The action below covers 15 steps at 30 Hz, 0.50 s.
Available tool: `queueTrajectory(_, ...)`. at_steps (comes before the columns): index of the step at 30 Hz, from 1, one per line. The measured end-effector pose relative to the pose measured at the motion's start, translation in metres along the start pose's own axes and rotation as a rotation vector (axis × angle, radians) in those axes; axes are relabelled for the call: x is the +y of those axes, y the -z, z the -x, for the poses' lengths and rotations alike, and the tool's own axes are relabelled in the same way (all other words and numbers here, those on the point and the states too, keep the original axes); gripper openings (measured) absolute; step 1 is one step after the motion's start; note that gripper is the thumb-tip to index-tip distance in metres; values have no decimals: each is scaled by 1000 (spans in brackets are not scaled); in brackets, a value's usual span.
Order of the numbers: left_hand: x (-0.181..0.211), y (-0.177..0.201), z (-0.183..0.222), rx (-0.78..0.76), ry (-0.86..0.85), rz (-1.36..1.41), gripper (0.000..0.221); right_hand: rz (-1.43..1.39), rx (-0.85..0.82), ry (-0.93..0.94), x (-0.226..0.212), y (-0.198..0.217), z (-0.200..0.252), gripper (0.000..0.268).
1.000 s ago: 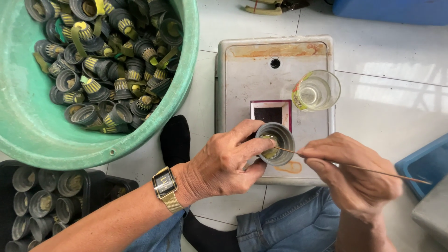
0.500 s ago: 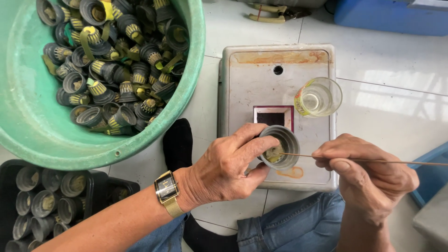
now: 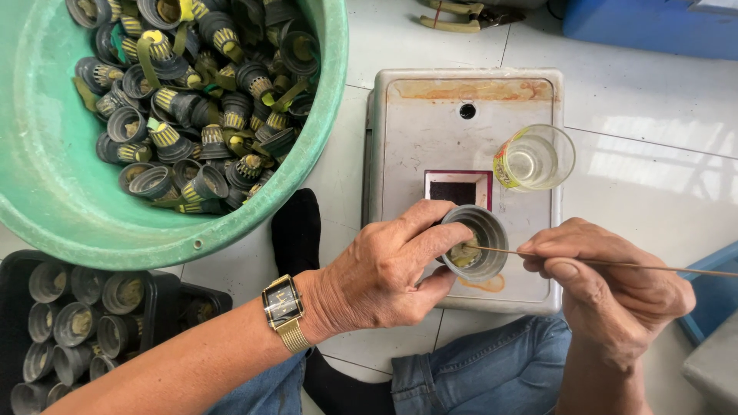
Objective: The recorder is preparing small seedling containers by applying a substance using a stick and placing them in trays.
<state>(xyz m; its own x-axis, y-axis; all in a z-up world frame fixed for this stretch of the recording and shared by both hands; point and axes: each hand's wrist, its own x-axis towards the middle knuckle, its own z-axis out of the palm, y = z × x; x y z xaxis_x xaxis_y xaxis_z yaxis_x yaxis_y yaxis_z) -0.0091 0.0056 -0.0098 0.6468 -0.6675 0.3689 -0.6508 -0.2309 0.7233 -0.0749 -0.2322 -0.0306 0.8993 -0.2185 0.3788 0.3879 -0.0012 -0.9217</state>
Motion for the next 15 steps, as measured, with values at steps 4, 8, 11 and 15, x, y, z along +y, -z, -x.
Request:
queueTrajectory(4,0,0,0,-5,3,1,50,19,-25,16,2,2,-1,15)
queueTrajectory(8,0,0,-1,-11,7,0,51,26,7,0,0,2,-1,15)
queueTrajectory(11,-1,-1,-1,-4,-2,-4,51,14,23,-15,0,3,2,15)
queueTrajectory(15,0,-2,-2,-7,-5,5,50,9,-28,43,0,1,0,14)
